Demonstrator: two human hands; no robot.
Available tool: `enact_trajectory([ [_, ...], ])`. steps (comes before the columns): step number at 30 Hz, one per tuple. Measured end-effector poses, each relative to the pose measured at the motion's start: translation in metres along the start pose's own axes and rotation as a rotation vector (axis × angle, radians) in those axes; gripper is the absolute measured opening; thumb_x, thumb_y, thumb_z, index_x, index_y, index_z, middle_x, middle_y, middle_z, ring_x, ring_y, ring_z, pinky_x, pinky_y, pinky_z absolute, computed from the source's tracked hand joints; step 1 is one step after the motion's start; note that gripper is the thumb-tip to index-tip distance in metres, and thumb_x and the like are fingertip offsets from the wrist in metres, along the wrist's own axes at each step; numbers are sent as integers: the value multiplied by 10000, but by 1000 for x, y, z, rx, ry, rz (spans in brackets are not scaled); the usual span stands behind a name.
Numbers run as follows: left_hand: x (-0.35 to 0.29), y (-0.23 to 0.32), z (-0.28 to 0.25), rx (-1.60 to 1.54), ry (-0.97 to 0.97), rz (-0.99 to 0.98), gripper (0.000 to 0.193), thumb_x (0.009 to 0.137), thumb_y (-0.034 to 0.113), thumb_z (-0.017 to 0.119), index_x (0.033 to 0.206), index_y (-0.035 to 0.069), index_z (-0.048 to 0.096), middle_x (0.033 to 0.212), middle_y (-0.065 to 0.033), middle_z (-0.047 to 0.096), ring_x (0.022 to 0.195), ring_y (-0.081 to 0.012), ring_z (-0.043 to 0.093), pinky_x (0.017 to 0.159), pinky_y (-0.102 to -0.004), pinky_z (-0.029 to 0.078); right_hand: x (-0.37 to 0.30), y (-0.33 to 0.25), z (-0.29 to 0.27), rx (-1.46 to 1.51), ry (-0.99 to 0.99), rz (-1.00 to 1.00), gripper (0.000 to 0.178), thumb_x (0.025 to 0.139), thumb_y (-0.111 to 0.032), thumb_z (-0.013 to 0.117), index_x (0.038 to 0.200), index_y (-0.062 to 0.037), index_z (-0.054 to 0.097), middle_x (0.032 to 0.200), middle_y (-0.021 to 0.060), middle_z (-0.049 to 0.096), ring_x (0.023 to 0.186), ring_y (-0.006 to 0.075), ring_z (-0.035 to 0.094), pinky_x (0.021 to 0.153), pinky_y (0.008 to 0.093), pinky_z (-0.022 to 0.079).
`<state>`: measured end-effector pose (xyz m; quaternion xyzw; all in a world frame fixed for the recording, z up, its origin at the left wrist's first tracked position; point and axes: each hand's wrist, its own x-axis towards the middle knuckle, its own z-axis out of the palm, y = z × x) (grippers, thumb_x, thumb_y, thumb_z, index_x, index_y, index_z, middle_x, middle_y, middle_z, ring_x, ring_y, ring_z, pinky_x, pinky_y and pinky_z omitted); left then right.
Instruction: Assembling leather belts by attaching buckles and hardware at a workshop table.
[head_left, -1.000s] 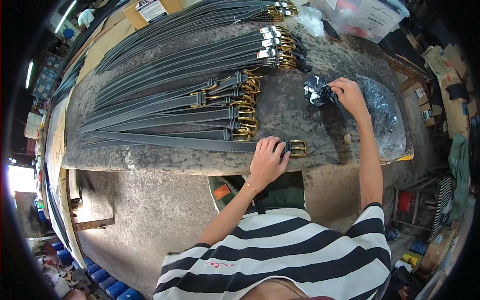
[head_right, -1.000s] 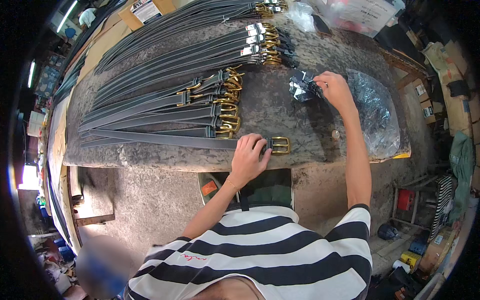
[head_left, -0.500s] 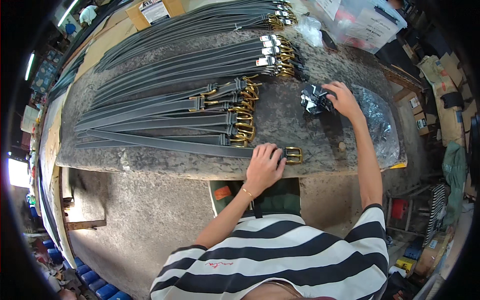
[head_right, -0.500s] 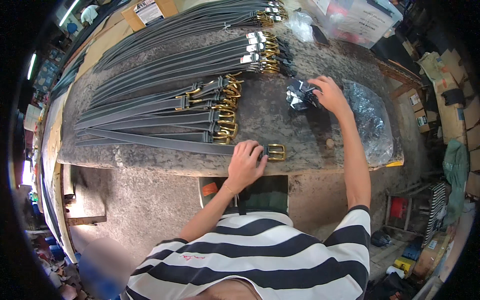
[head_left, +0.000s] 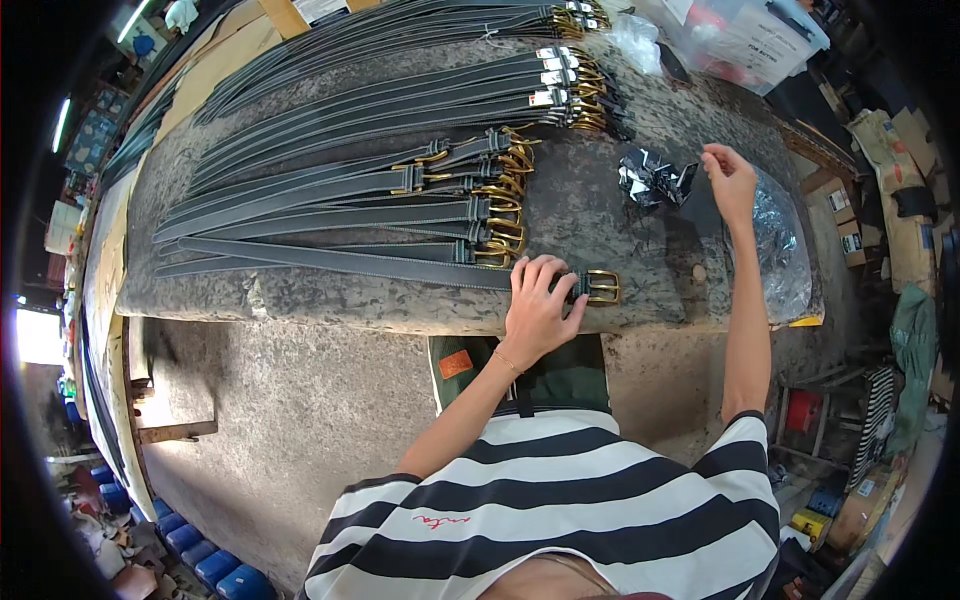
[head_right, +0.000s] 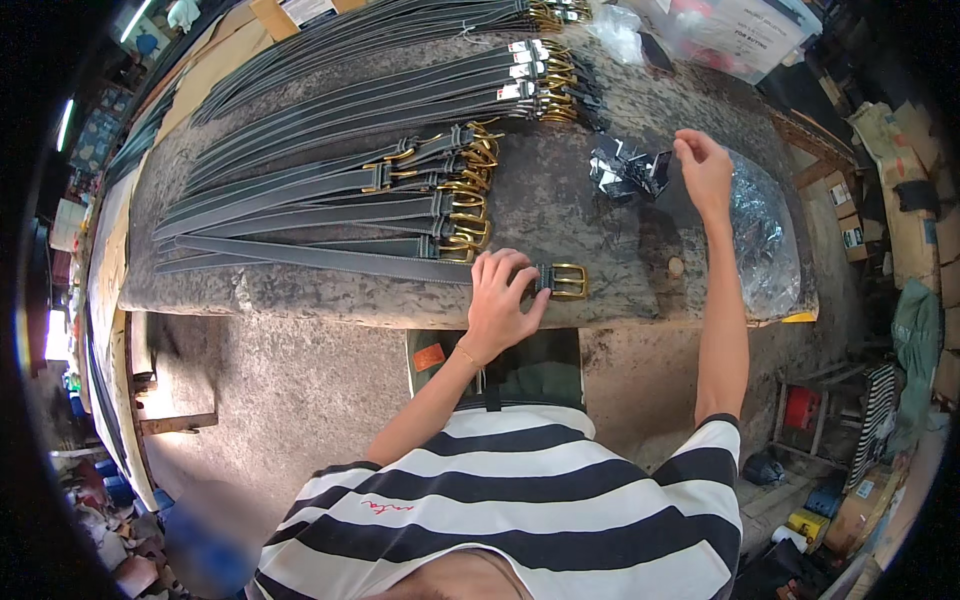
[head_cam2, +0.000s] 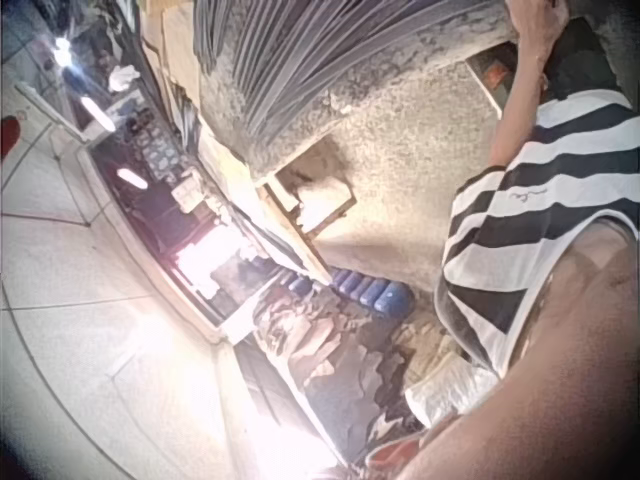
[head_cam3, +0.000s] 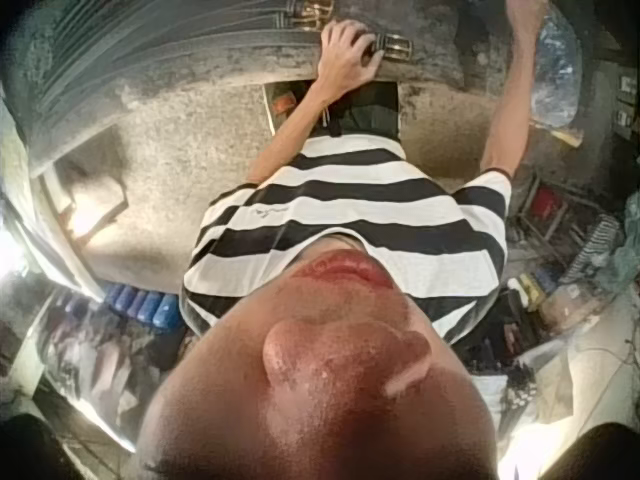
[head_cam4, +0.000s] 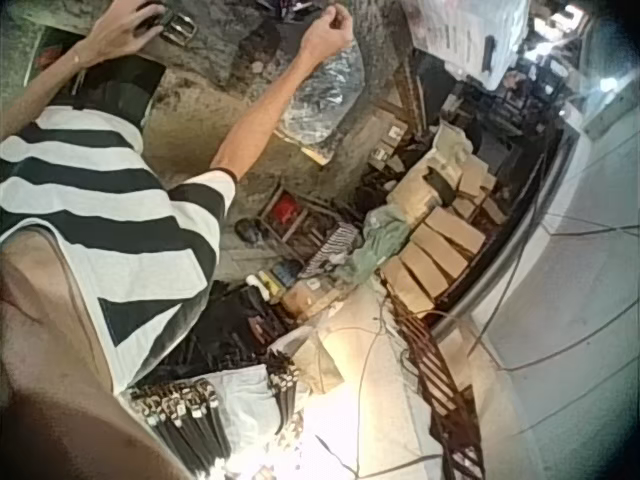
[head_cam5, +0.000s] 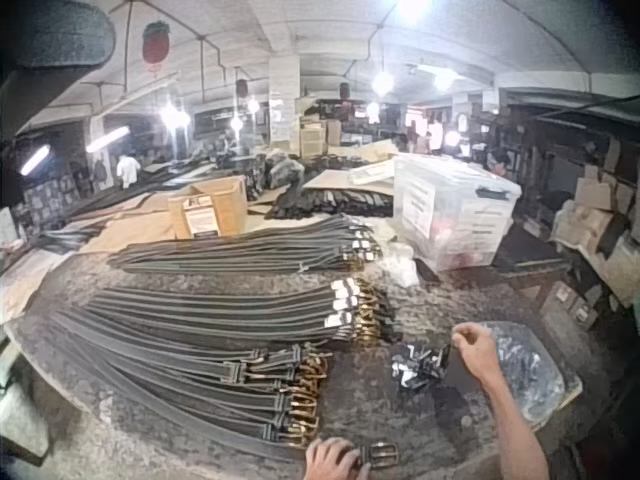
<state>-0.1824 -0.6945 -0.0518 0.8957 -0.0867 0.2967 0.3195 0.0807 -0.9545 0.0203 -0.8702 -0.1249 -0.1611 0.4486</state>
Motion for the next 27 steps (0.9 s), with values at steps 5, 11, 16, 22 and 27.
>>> enact_trajectory([
  [5,9,3,-7,-247,90,-6,311,746,137,786,994,51,619,1150,-143,577,1197,-360,520,1061,-498,373,-23,-53,-31,324,17,-2,161,937,-52,663,1082,10,693,896,65,711,778,106,645,732,256,535],
  [11,122,61,-15,-638,101,46,596,776,239,828,1254,12,553,1251,-197,586,1183,-329,560,988,-403,450,-75,-140,-10,587,-164,20,153,928,-38,682,1052,52,685,915,92,722,804,137,683,747,253,558],
  [16,137,29,-42,-676,-303,-75,250,918,216,690,1121,70,687,824,-33,678,664,-89,507,605,-273,435,-97,-149,-9,654,-326,-61,109,891,-15,711,980,49,714,906,99,726,775,144,678,730,269,553],
  [22,83,-40,-97,-353,-452,52,232,913,280,700,947,51,719,804,-113,697,596,-250,580,568,-366,448,-157,-121,47,715,-627,250,110,854,-53,740,944,9,730,830,76,717,755,130,667,692,267,536],
  [27,47,-53,-126,58,-503,10,177,891,195,710,917,20,716,834,-118,667,704,-338,629,630,-396,496,-193,-131,115,20,-570,-249,38,815,-44,705,850,-35,694,956,79,653,869,206,630,756,369,503],
])
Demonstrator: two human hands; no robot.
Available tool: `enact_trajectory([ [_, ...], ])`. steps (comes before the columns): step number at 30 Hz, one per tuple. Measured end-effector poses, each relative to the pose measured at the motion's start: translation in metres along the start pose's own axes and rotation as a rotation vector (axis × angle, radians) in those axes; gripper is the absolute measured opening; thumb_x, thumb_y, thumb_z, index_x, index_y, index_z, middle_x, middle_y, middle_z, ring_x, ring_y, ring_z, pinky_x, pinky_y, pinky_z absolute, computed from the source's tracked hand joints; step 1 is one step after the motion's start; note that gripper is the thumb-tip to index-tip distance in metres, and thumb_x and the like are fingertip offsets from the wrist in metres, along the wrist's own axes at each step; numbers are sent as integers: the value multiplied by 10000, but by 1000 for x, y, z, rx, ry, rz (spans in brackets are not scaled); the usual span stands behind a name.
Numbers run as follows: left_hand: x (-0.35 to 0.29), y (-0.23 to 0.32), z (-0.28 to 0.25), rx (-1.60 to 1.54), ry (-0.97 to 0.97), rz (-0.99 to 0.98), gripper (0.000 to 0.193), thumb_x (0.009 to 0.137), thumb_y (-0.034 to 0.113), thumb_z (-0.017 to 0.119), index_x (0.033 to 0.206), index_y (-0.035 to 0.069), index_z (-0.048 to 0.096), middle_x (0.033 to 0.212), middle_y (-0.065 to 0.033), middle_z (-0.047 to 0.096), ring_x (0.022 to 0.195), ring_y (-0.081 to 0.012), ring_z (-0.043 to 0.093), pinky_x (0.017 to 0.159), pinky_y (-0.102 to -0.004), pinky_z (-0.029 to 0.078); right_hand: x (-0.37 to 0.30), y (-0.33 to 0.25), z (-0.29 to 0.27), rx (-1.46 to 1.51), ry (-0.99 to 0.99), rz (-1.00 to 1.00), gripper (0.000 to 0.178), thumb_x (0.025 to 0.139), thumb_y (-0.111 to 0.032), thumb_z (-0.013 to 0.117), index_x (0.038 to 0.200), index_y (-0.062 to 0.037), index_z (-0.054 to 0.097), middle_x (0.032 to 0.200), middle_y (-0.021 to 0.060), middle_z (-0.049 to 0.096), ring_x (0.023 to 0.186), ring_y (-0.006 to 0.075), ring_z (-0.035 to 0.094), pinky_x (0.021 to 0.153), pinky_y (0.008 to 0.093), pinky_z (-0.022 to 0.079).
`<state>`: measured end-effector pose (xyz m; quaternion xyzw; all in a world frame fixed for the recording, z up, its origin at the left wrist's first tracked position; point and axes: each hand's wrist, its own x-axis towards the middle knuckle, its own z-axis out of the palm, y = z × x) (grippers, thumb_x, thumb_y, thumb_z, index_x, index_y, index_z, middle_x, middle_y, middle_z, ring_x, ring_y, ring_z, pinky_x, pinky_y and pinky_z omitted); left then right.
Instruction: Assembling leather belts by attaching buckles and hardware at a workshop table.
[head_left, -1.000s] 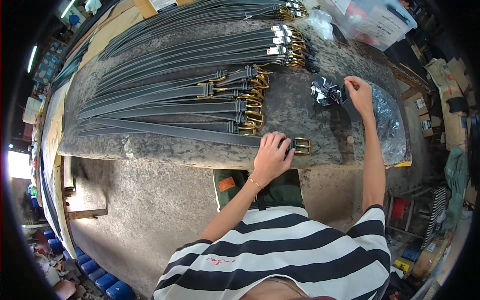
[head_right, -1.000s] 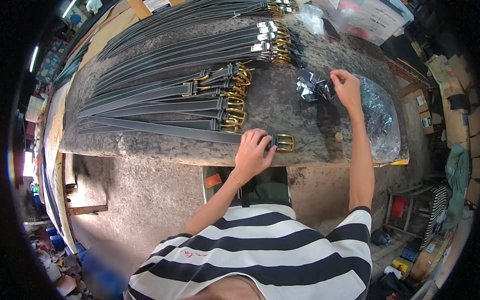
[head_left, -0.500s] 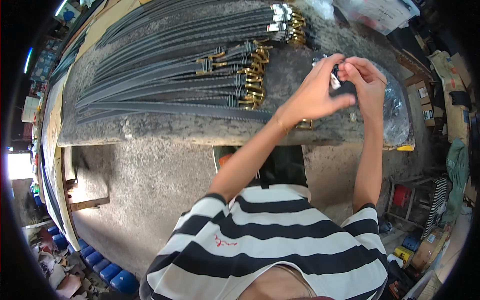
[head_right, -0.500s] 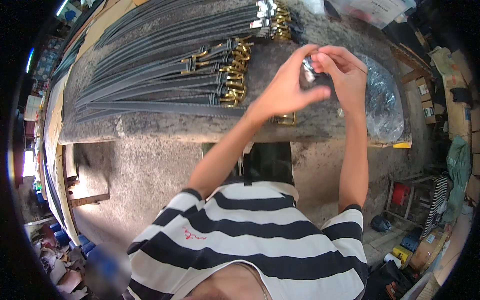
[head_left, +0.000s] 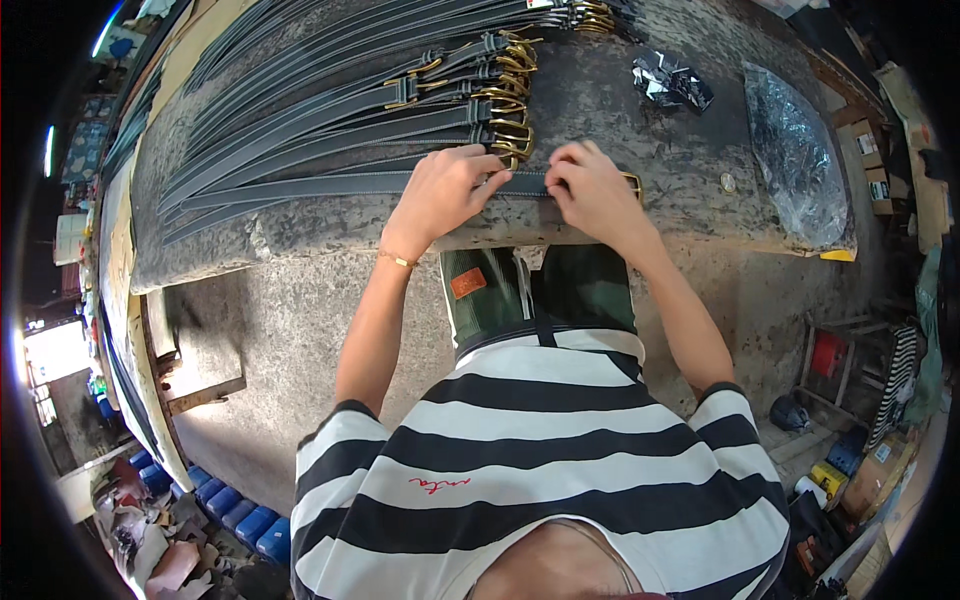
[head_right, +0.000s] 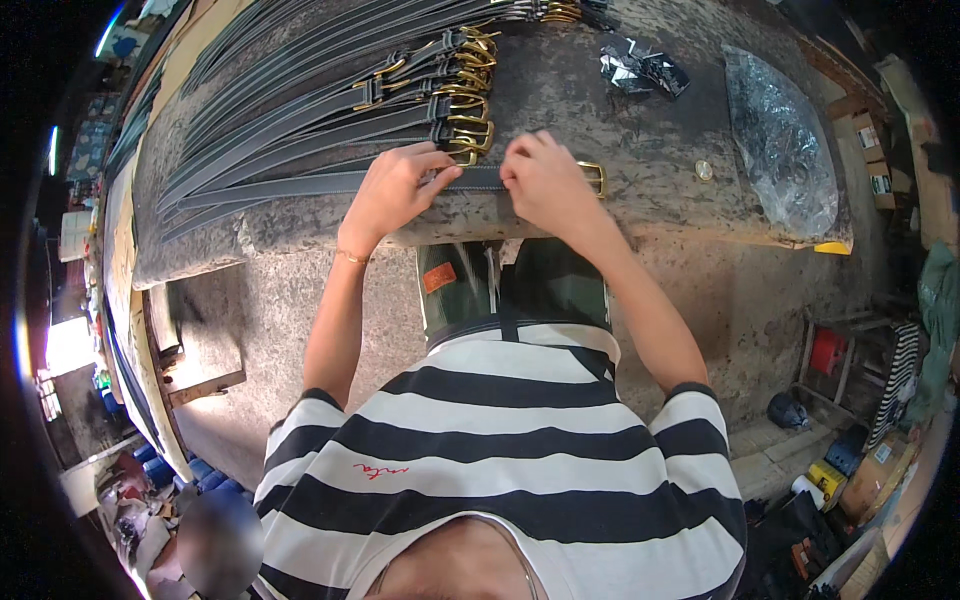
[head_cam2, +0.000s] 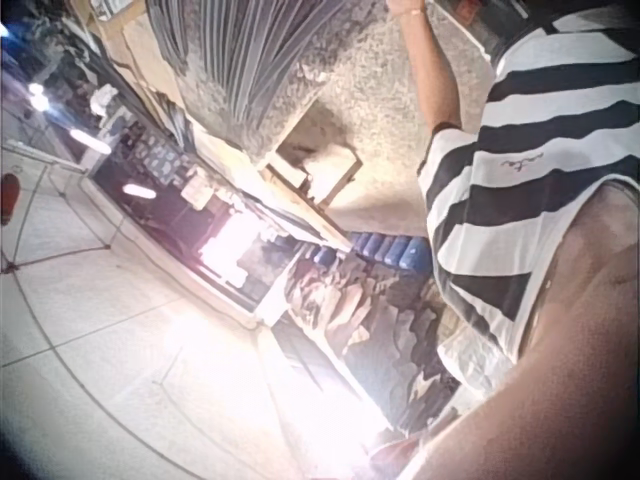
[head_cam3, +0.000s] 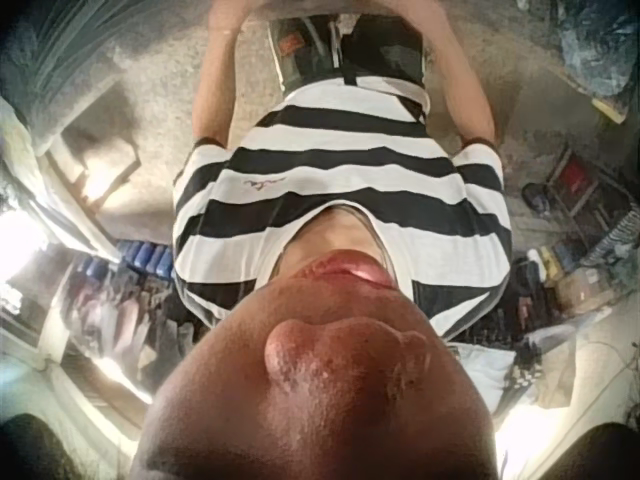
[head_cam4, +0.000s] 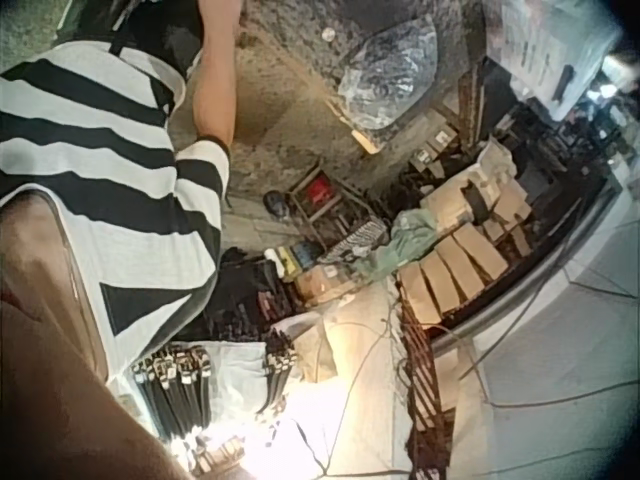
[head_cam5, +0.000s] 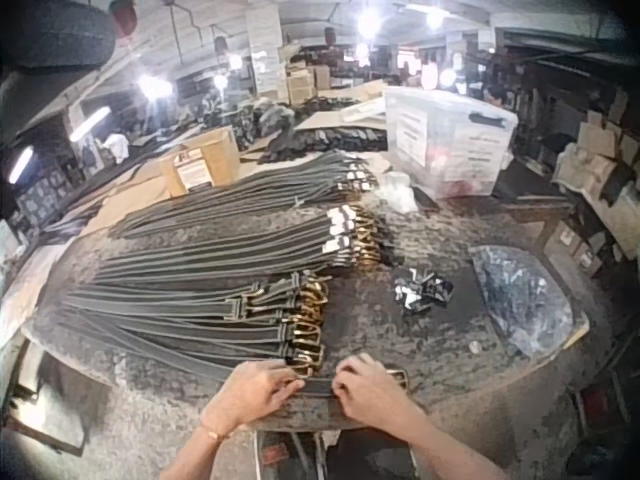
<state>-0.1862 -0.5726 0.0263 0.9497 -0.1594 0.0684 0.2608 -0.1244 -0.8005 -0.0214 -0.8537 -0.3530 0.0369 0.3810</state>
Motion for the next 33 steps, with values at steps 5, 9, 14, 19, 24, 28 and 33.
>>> enact_trajectory([
  [5,-7,0,24,91,94,14,138,900,205,678,879,73,714,784,-95,614,696,-328,644,613,-425,517,-6,-4,7,-266,118,-10,47,762,-53,711,801,-50,683,1094,81,562,1069,295,537,859,431,461],
  [9,3,8,56,53,129,92,95,870,158,693,911,73,705,806,-89,607,736,-302,644,625,-413,520,-24,-4,-18,-328,122,210,159,773,-57,714,932,-60,704,1107,102,555,1077,320,532,893,436,464],
  [14,16,15,82,-35,159,163,93,824,88,713,907,45,717,858,-88,608,833,-275,607,728,-390,506,-59,1,-43,-135,273,260,335,781,-37,723,1111,-54,668,1164,147,559,1105,340,524,948,429,462],
  [19,19,15,93,-73,226,179,129,790,49,741,920,46,746,870,-80,620,812,-259,603,710,-374,485,-84,11,-40,-128,299,246,244,801,-21,723,1043,-42,697,1114,110,596,1044,308,567,894,402,489],
  [24,20,22,105,-90,242,156,154,771,48,757,925,51,753,856,-74,626,799,-251,604,692,-365,477,-88,12,-28,-102,310,214,186,832,-77,731,1007,-14,709,1057,125,617,997,302,596,826,395,522],
  [28,21,25,109,-103,297,143,142,764,45,760,906,56,754,830,-66,624,782,-249,594,676,-363,461,-84,-7,-17,67,397,350,179,859,-90,716,1004,12,699,1053,143,629,891,332,647,728,394,543],
  [33,21,30,113,-113,275,161,167,773,59,755,939,58,743,858,-74,619,797,-255,576,699,-377,450,-83,3,-19,-33,408,293,145,864,-28,670,1000,10,701,1022,158,642,814,358,663,722,412,539],
])
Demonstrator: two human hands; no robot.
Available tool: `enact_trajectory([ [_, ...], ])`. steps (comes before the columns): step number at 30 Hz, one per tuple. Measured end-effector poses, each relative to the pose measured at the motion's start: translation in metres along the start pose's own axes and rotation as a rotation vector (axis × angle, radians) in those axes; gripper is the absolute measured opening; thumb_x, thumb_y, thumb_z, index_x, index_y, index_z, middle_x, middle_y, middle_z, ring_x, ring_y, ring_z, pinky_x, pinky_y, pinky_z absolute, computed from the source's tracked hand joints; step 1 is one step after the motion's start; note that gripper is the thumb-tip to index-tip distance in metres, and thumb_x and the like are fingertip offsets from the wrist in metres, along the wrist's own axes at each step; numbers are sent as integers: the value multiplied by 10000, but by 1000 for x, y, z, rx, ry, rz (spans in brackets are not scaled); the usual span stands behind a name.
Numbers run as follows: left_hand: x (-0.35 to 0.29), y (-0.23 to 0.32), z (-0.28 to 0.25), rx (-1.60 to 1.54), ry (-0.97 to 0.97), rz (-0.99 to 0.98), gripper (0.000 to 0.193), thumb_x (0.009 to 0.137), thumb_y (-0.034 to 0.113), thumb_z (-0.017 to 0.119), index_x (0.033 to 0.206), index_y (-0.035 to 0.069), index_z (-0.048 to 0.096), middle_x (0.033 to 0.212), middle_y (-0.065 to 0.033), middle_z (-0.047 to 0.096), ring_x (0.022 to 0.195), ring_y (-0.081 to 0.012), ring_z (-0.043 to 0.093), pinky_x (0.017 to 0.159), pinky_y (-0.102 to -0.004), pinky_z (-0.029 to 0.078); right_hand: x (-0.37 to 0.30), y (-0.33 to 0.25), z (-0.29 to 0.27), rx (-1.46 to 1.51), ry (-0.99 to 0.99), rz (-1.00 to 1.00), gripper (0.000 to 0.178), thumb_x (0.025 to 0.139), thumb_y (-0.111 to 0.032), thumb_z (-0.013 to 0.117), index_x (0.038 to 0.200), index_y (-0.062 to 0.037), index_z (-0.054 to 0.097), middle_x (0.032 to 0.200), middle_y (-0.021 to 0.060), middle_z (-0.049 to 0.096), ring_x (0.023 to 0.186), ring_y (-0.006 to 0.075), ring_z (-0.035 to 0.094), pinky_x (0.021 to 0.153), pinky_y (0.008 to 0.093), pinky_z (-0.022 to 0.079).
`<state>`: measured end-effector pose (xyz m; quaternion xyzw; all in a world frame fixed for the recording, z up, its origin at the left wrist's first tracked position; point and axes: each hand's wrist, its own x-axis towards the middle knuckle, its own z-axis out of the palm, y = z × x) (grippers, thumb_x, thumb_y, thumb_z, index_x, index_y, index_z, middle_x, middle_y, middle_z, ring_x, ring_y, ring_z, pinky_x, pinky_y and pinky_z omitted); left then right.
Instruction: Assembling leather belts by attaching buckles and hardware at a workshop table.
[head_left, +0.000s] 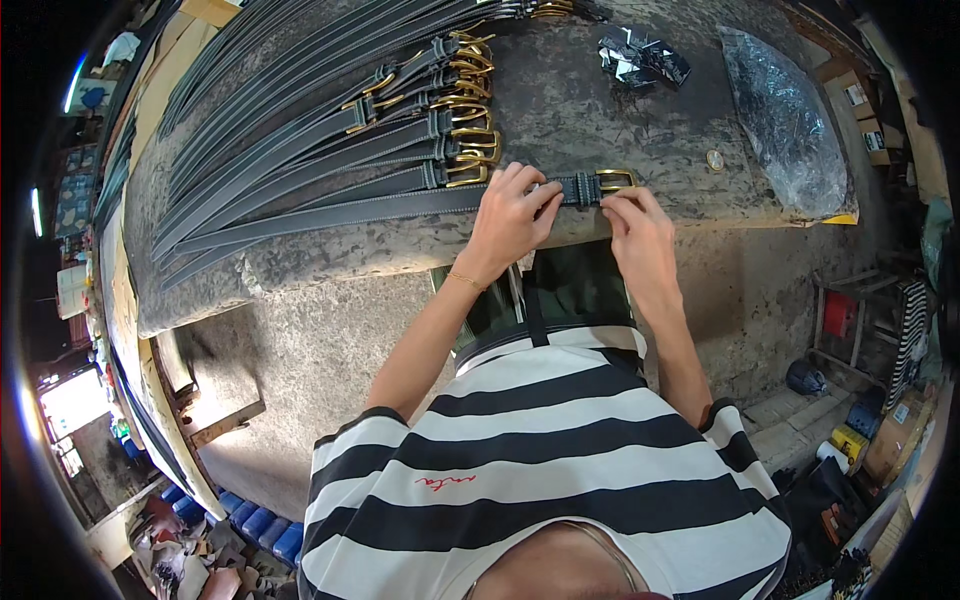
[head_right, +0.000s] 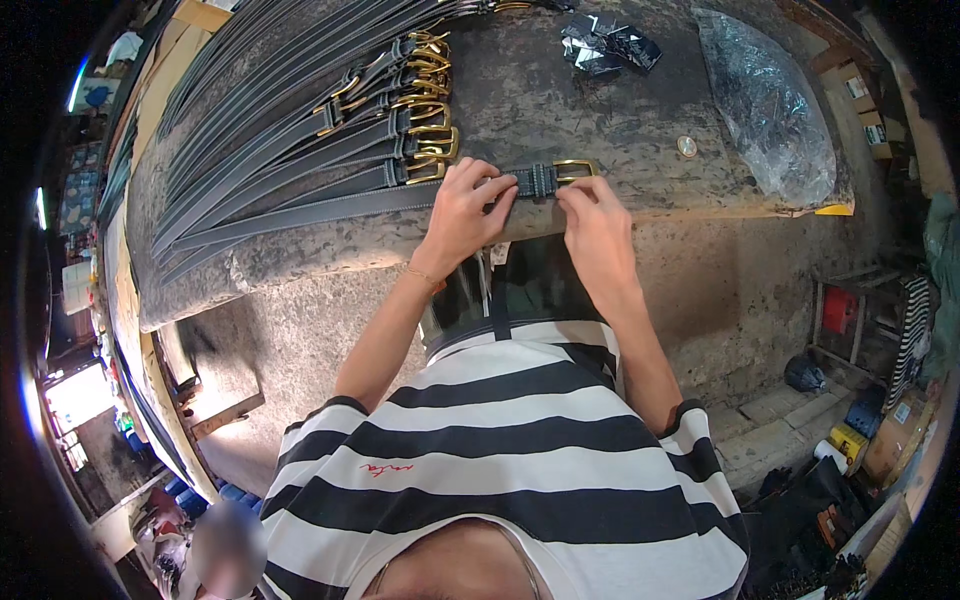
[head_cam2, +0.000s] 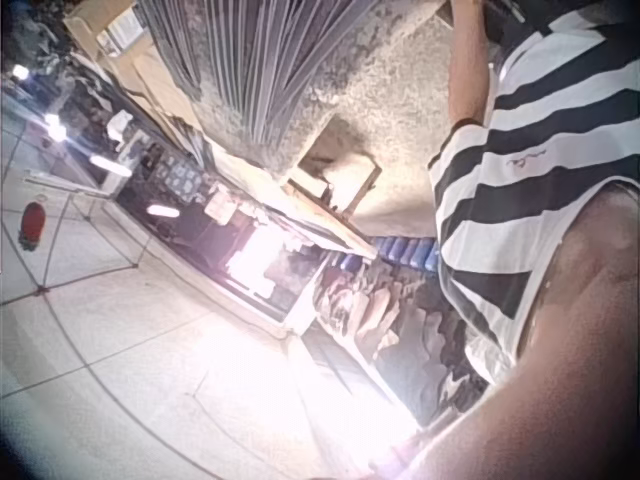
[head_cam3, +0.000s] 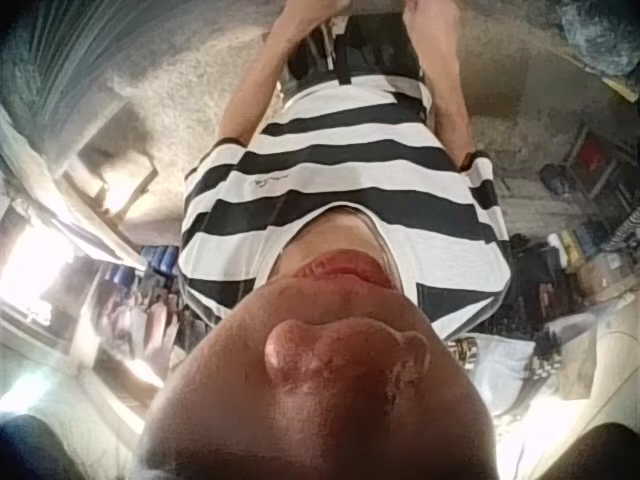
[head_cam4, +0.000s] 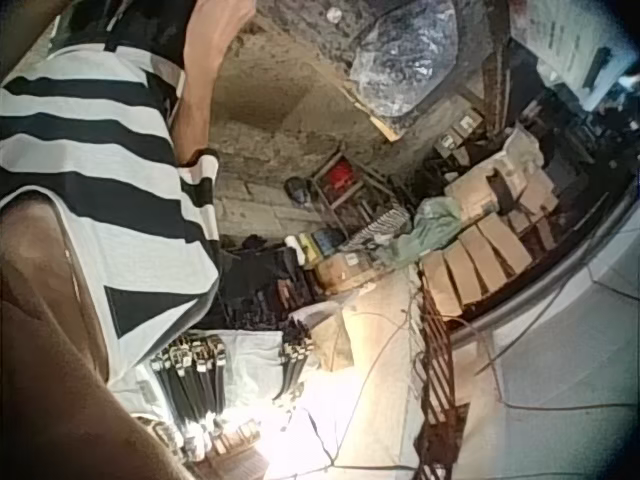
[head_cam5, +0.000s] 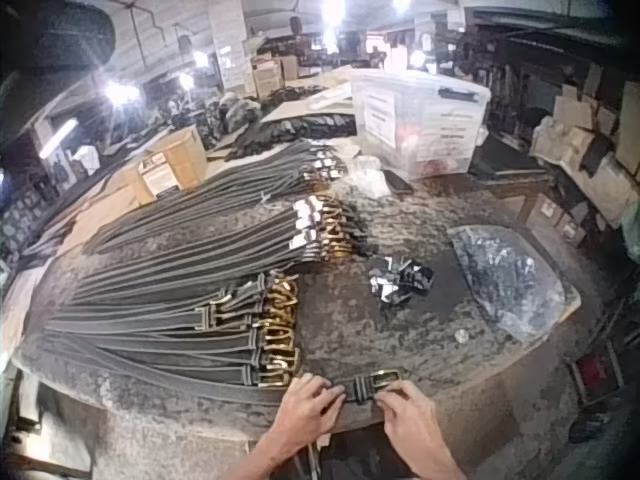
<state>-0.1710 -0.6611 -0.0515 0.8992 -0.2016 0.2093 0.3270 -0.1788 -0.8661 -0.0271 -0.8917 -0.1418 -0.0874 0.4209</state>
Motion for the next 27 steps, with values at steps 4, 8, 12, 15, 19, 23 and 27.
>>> enact_trajectory([
  [4,5,9,-1,25,-24,-32,296,784,122,759,1070,73,700,1048,-107,608,996,-298,559,871,-416,435,21,0,-22,-112,-39,-27,173,840,29,609,985,-5,698,925,163,659,871,353,640,757,438,513],
  [8,17,19,11,-27,-113,121,363,793,180,759,1130,80,670,1200,-125,574,1156,-339,521,994,-456,397,30,17,-19,-169,-131,-171,173,847,20,600,1002,4,675,927,161,669,916,342,611,795,438,493],
  [12,19,20,22,-18,-184,195,295,825,173,729,1091,62,665,1203,-129,575,1159,-327,531,1003,-458,409,27,19,-21,-221,-219,-229,231,855,38,574,1066,-6,658,941,136,688,954,314,602,858,437,472],
  [15,17,16,24,-14,-186,206,264,830,161,723,1064,57,660,1185,-126,579,1150,-322,536,993,-458,419,22,7,-25,-249,-203,-212,321,854,46,569,1165,-15,620,954,116,699,970,297,601,895,436,461],
  [19,21,17,27,9,-185,245,245,824,138,723,1043,58,646,1173,-119,576,1136,-321,538,979,-462,423,12,13,-26,-158,-228,-120,439,866,62,583,1293,-33,540,1011,128,686,1037,328,579,931,446,441],
  [23,23,21,29,38,-203,215,247,826,121,713,1050,55,632,1185,-118,567,1129,-321,535,975,-463,420,6,12,-24,-101,-207,-18,537,801,77,622,1315,-37,515,1116,141,654,1098,345,546,982,451,416],
  [27,22,20,31,86,-235,270,227,846,121,686,1044,39,613,1192,-130,554,1139,-331,522,980,-467,408,10,5,-19,-185,-226,3,599,737,94,647,1307,-47,526,1147,150,627,1144,358,511,1007,455,398],
])
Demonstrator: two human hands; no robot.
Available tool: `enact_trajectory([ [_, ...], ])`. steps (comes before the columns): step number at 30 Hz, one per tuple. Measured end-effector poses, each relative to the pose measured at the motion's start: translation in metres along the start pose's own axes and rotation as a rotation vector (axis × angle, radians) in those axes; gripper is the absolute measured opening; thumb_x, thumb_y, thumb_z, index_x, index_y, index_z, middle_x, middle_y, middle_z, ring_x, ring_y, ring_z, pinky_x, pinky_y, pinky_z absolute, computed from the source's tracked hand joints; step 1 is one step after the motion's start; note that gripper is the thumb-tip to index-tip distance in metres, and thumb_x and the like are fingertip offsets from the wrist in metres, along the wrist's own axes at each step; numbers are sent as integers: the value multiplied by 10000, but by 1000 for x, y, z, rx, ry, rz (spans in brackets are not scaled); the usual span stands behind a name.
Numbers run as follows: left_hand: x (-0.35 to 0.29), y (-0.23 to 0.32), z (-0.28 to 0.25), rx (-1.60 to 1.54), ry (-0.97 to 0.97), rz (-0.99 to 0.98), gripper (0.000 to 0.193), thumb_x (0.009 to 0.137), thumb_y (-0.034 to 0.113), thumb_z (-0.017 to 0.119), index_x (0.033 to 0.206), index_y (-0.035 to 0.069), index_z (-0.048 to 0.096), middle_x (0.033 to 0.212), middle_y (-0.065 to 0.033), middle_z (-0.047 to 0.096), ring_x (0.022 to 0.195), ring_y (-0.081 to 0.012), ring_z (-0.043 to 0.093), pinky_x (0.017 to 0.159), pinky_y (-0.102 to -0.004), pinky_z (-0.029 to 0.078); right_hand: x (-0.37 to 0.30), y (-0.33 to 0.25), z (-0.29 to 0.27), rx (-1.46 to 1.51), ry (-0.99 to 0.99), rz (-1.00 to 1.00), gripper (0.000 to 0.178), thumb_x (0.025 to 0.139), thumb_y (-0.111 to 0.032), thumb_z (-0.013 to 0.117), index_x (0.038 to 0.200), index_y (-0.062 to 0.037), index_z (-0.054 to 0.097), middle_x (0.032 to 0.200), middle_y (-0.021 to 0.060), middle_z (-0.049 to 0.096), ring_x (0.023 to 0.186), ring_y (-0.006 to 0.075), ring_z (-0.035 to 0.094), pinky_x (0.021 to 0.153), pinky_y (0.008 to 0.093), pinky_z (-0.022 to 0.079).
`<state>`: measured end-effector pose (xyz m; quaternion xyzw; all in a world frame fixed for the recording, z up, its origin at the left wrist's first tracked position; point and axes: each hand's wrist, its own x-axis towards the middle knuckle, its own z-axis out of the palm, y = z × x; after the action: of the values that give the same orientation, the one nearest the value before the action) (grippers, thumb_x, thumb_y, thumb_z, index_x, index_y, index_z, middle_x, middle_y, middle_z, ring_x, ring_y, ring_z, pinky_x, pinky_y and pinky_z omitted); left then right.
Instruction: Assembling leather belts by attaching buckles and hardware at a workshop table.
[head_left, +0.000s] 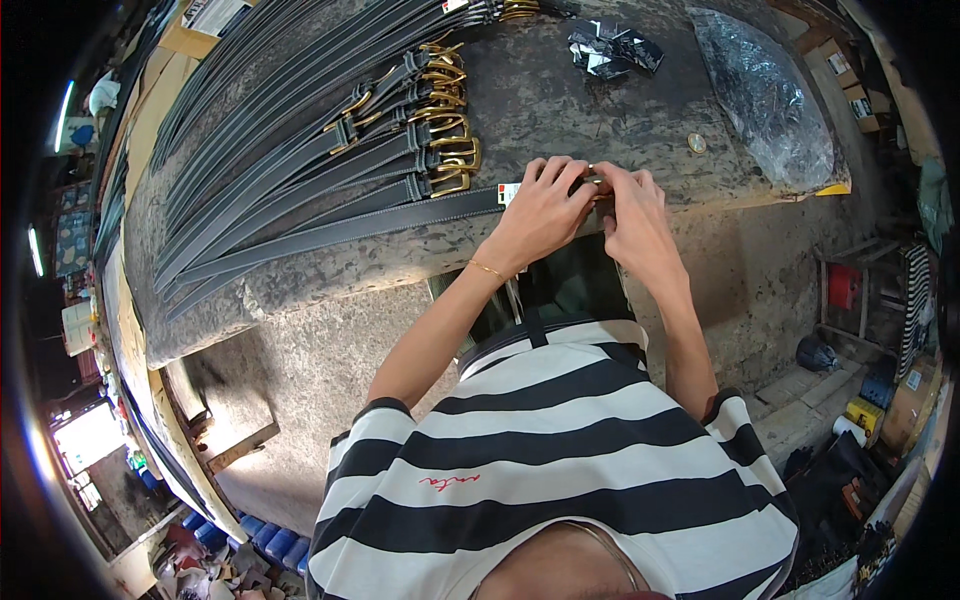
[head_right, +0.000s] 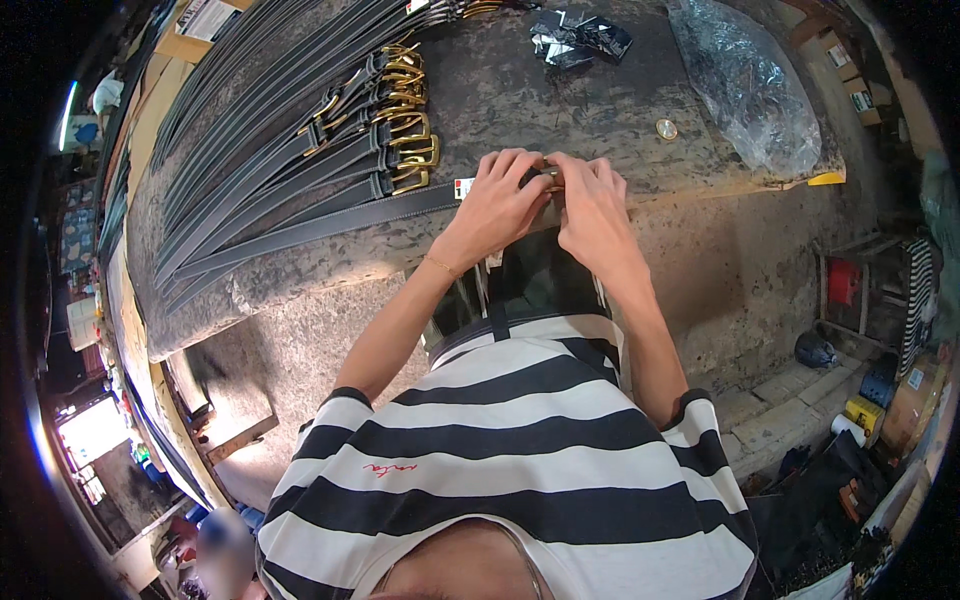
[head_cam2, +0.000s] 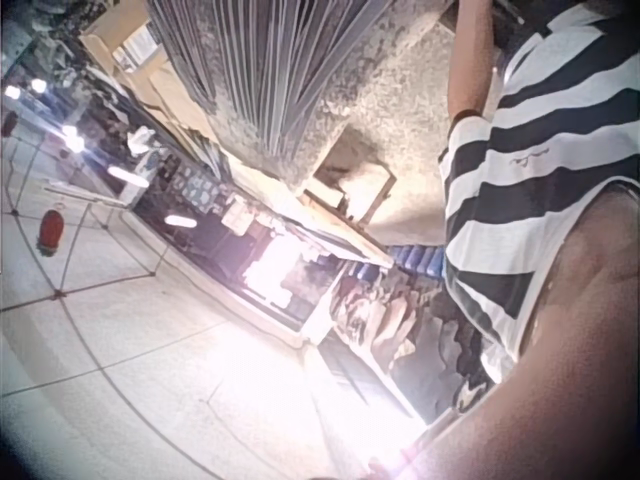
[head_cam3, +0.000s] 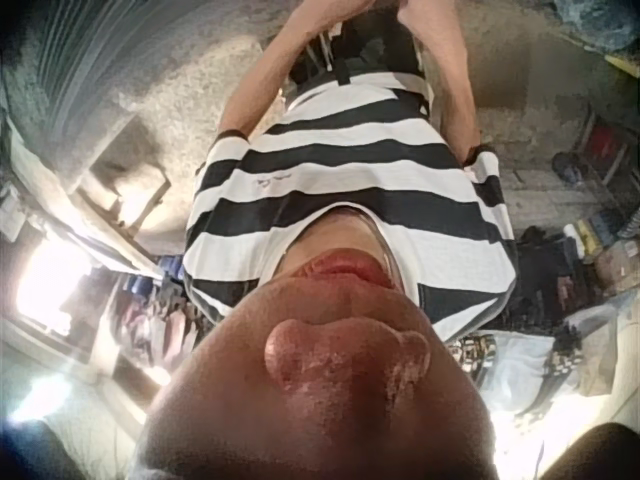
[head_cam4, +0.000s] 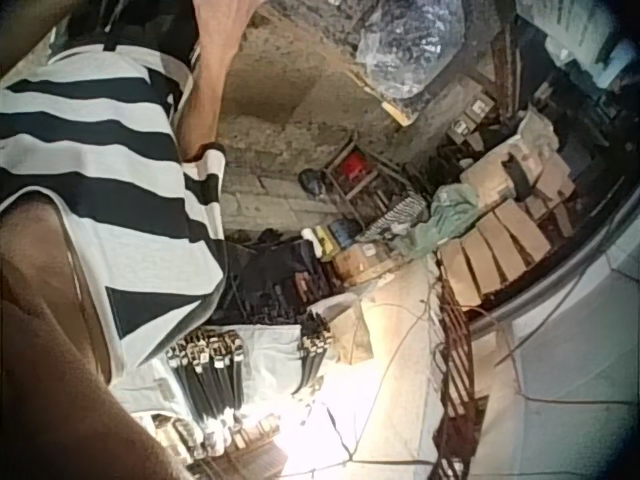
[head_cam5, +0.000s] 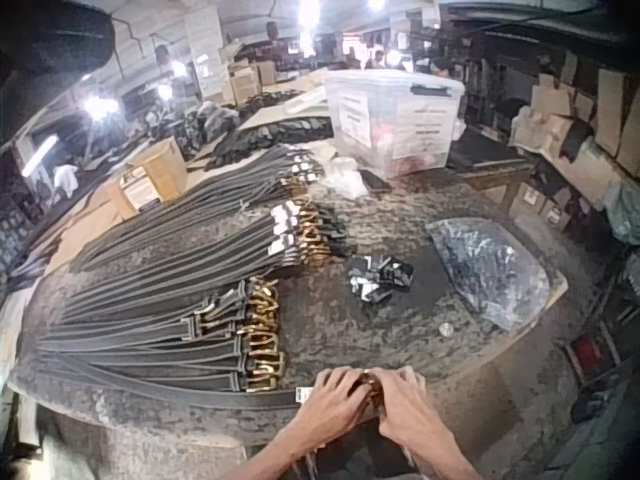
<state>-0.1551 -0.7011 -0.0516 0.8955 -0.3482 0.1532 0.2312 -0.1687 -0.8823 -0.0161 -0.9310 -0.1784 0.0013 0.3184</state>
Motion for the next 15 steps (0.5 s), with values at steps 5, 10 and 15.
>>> enact_trajectory([
  [5,7,-2,-5,-47,-41,-35,171,864,103,650,1009,31,597,1202,-146,531,1175,-341,491,999,-475,388,-13,9,2,168,328,238,475,814,2,710,1264,-20,559,963,101,667,906,236,613,804,355,491],
  [10,8,-7,-8,-200,17,-63,121,898,92,598,1001,30,582,1199,-143,515,1179,-355,468,1019,-488,369,-27,-7,4,1066,-94,613,296,919,-115,718,1131,73,631,850,73,678,674,94,610,570,207,464],
  [15,8,-11,-4,-294,82,-65,131,903,92,600,1017,30,588,1189,-141,520,1160,-360,475,1001,-479,385,-10,-1,47,1503,202,606,179,951,-92,682,1074,38,669,871,82,681,632,112,607,513,229,444],
])
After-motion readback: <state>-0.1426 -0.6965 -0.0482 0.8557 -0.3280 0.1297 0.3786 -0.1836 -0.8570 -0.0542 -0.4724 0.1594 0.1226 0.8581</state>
